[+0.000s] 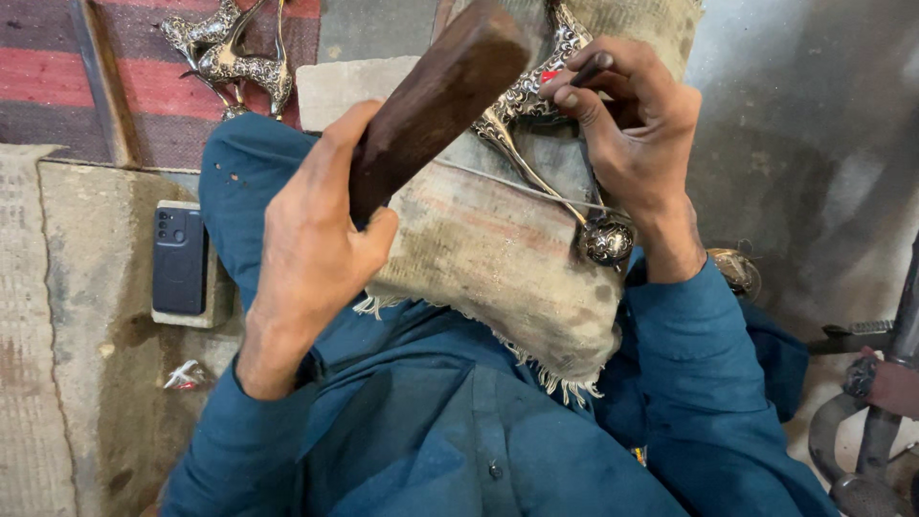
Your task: The person uses a hammer and a small chisel to engrave decorative patterns onto a metal deer figurine. They repeatedly tap the chisel along the figurine's body and neck, occasionally repositioning the piece on a cloth-covered wooden block.
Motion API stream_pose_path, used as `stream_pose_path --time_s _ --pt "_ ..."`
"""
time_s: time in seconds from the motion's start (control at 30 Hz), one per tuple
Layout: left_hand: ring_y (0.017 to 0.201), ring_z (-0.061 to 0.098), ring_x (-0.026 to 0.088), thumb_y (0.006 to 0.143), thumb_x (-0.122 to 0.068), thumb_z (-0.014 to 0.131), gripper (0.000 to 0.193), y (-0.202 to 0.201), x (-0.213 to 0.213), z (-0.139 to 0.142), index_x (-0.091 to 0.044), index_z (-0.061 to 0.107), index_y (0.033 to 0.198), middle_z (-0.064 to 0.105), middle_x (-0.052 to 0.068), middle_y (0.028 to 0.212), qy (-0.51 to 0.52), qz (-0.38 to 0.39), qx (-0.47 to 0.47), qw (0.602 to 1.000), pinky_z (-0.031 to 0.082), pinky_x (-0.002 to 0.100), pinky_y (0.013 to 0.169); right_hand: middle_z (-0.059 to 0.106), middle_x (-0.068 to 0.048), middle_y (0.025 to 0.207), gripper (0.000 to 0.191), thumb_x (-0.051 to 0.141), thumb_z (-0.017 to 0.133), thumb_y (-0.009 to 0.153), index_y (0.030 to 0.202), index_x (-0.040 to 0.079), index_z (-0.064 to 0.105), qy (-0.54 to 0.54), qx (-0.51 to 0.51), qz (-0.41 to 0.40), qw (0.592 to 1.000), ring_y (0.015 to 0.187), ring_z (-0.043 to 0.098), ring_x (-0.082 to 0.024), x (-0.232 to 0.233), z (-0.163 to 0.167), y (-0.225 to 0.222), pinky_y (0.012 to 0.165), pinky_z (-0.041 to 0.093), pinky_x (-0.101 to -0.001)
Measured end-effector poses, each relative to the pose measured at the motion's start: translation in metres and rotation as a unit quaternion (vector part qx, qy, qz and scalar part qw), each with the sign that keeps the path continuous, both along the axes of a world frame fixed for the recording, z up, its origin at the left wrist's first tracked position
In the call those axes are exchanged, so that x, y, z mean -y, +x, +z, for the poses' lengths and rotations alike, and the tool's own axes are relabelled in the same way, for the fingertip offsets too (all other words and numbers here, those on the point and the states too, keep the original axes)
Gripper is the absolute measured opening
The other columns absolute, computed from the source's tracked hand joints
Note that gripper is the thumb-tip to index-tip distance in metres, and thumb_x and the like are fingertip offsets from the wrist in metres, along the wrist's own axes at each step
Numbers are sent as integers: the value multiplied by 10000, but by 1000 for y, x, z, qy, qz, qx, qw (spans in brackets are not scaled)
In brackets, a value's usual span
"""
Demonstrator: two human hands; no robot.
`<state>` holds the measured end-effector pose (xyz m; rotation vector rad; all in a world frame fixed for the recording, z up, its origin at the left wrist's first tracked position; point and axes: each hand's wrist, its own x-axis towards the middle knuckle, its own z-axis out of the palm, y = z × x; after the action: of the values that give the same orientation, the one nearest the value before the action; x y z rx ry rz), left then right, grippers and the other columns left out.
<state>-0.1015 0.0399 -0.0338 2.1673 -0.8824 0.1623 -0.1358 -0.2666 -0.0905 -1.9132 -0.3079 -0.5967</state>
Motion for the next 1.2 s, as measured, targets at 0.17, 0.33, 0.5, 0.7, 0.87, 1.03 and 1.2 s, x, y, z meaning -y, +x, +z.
stream_pose_path --time_s 0.17,0.33,0.5,0.7,0.87,1.03,1.2 --pt "946 610 380 863 -17 773 793 10 4 10 -168 451 1571 560 158 1032 143 39 109 983 500 493 840 745 -135 1087 202 -126 701 1140 1279 -32 588 -1 12 15 1000 1067 766 -187 2 -2 2 963 663 -286" --pt "935 557 288 928 56 681 791 22 6 17 -244 403 1605 487 83 981 183 57 258 947 442 423 835 745 -148 1106 222 -138 716 1120 1288 -40 609 -31 33 16 999 1063 760 -194 1 -1 3 953 655 -285" --pt "932 546 287 980 16 657 722 28 11 25 -242 393 1600 492 92 998 137 24 249 958 436 418 840 757 -150 1114 233 -151 725 1100 1272 -32 623 -62 60 9 996 1066 767 -197 1 2 6 933 661 -292" --pt "891 541 260 977 31 661 705 35 18 31 -243 435 1586 479 73 951 189 23 320 928 419 414 801 772 -137 1035 277 -130 761 994 1236 -23 678 -142 39 -59 987 902 751 -178 3 6 8 755 599 -283" --pt "892 530 242 989 22 597 670 42 16 26 -256 457 1582 476 57 960 212 42 349 912 408 412 816 764 -146 1118 278 -73 799 1053 1292 -36 662 -124 56 -30 990 1030 778 -196 5 4 8 866 662 -283" --pt "959 534 227 1016 4 533 625 47 15 21 -271 443 1569 476 42 1017 202 38 341 917 419 391 868 777 -121 1075 160 -88 771 1100 1200 -17 669 -104 42 -11 994 1007 788 -173 8 -2 7 872 667 -267" --pt "978 536 257 982 -22 555 616 46 17 26 -222 479 1559 501 67 1029 186 26 331 925 425 414 860 768 -128 1118 200 -105 751 1094 1260 -31 666 -94 40 0 995 1048 779 -184 9 -1 7 913 666 -283"
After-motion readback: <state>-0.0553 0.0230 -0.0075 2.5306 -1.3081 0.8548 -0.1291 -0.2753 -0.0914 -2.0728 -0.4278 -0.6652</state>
